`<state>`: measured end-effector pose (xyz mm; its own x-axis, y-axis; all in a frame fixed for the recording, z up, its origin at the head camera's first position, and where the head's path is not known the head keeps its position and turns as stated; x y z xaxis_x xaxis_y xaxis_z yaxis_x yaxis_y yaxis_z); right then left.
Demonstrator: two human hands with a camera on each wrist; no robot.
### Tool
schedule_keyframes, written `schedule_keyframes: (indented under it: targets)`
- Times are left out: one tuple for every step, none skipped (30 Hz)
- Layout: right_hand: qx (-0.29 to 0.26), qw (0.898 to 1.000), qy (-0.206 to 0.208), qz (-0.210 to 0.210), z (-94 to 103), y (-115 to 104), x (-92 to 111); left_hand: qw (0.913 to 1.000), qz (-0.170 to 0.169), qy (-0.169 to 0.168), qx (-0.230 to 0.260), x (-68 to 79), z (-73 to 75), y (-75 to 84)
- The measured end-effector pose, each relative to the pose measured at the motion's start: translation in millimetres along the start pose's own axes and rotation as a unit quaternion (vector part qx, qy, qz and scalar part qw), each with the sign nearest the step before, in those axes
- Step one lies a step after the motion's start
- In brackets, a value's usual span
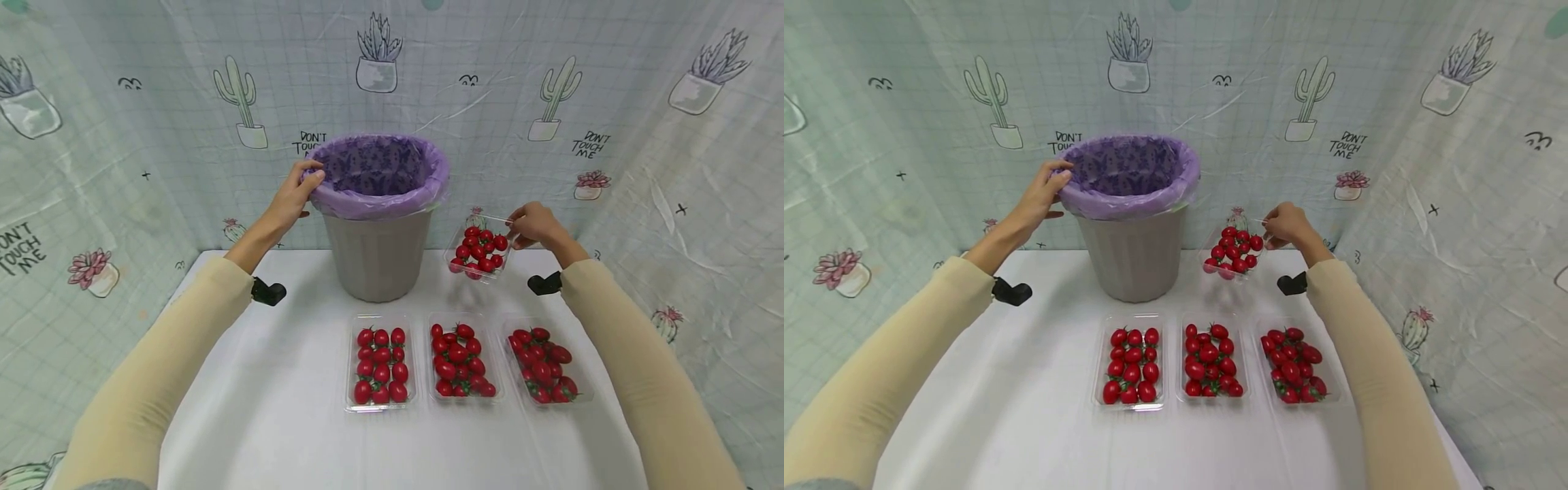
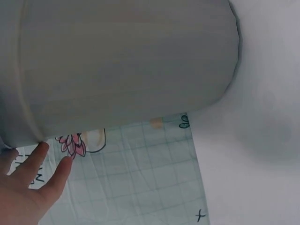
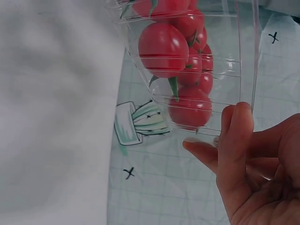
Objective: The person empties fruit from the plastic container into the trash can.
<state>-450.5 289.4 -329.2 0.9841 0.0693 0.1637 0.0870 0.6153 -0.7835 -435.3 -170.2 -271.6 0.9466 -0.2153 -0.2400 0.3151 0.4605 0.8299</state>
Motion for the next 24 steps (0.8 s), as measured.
schedule_keyframes:
  targets:
    - [0.003, 1.000, 0.000, 0.003, 1.5, -1.8, 1.3, 1.0000, -0.001, 0.000, 0.001, 0.0, -0.1, 0.3]
    - [0.005, 1.000, -0.001, 0.005, 3.4, -3.5, 2.4, 1.0000, -0.003, -0.001, 0.000, 0.2, -0.2, 0.7]
    - [0.007, 1.000, -0.002, 0.007, 5.1, -5.5, 3.9, 1.0000, -0.004, 0.000, 0.000, 0.3, -0.3, 0.7]
    - [0.007, 1.000, -0.002, 0.010, 7.0, -7.5, 5.1, 1.0000, -0.005, 0.000, 0.000, 0.6, -0.3, 0.8]
    - [0.008, 1.000, -0.002, 0.015, 9.2, -9.8, 6.0, 1.0000, -0.006, 0.000, -0.002, 0.6, -0.4, 0.7]
    - [0.009, 1.000, 0.000, 0.018, 11.4, -12.1, 7.0, 1.0000, -0.007, 0.001, -0.003, 0.5, -0.2, 0.8]
    - [0.008, 1.000, 0.001, 0.021, 13.4, -15.0, 8.4, 1.0000, -0.007, 0.001, -0.004, 0.5, 0.1, 1.0]
    - [0.005, 1.000, 0.002, 0.025, 15.5, -18.2, 9.8, 1.0000, -0.007, 0.002, -0.006, 0.6, 0.4, 1.1]
    - [0.004, 1.000, 0.003, 0.028, 17.5, -21.3, 11.1, 0.9999, -0.007, 0.004, -0.007, 0.5, 0.9, 0.9]
    - [0.004, 0.999, 0.005, 0.032, 19.3, -24.4, 12.2, 0.9999, -0.006, 0.005, -0.009, 0.7, 1.3, 0.7]
    - [0.003, 0.999, 0.005, 0.036, 21.3, -27.7, 13.4, 0.9999, -0.007, 0.006, -0.010, 0.7, 1.7, 0.3]
    - [0.001, 0.999, 0.006, 0.038, 22.9, -30.7, 14.5, 0.9999, -0.006, 0.007, -0.011, 1.0, 2.2, -0.2]
    - [0.000, 0.999, 0.006, 0.041, 24.7, -33.7, 15.5, 0.9999, -0.005, 0.008, -0.011, 1.1, 2.8, -0.6]
    - [-0.001, 0.999, 0.007, 0.044, 26.6, -36.5, 16.4, 0.9999, -0.005, 0.010, -0.012, 1.3, 3.5, -1.0]
    - [-0.001, 0.999, 0.007, 0.044, 28.4, -39.0, 17.4, 0.9999, -0.004, 0.011, -0.011, 1.5, 3.9, -1.2]
    - [0.000, 0.999, 0.007, 0.044, 30.2, -41.5, 18.3, 0.9999, -0.004, 0.011, -0.010, 1.7, 4.1, -1.1]
    - [0.000, 0.999, 0.005, 0.044, 31.9, -43.7, 19.2, 0.9999, -0.004, 0.010, -0.009, 1.8, 4.2, -1.1]
    - [0.002, 0.999, 0.005, 0.043, 33.6, -45.6, 20.0, 0.9999, -0.003, 0.009, -0.009, 2.0, 4.1, -0.9]
    - [0.003, 0.999, 0.003, 0.041, 35.6, -47.4, 20.9, 0.9999, -0.002, 0.008, -0.009, 2.1, 3.9, -0.9]
    - [0.005, 0.999, 0.002, 0.039, 37.7, -49.2, 21.8, 0.9999, -0.002, 0.007, -0.009, 2.0, 3.6, -0.9]
    - [0.007, 0.999, 0.000, 0.038, 40.1, -50.9, 22.8, 0.9999, -0.002, 0.005, -0.011, 2.0, 3.1, -0.9]
    - [0.009, 0.999, -0.001, 0.037, 42.5, -52.9, 23.9, 0.9999, -0.003, 0.003, -0.013, 1.8, 2.6, -0.9]
    - [0.010, 0.999, -0.003, 0.036, 45.1, -54.6, 24.7, 0.9999, -0.003, 0.001, -0.014, 1.7, 2.1, -0.7]
    - [0.011, 0.999, -0.003, 0.036, 47.9, -56.7, 25.7, 0.9999, -0.003, 0.000, -0.015, 1.5, 1.6, -0.8]
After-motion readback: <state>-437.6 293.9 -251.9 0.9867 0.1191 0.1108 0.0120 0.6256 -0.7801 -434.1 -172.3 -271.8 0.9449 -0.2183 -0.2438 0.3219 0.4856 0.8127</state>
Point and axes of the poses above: each hand's wrist, its own x-axis away from the middle knuckle, its own z-axis out of the back of the hand, y = z × x, the point moved 8 cm from there along -x, towards the middle knuckle, and after that the axes turned 9 degrees about -x, right-handed, at the moved point
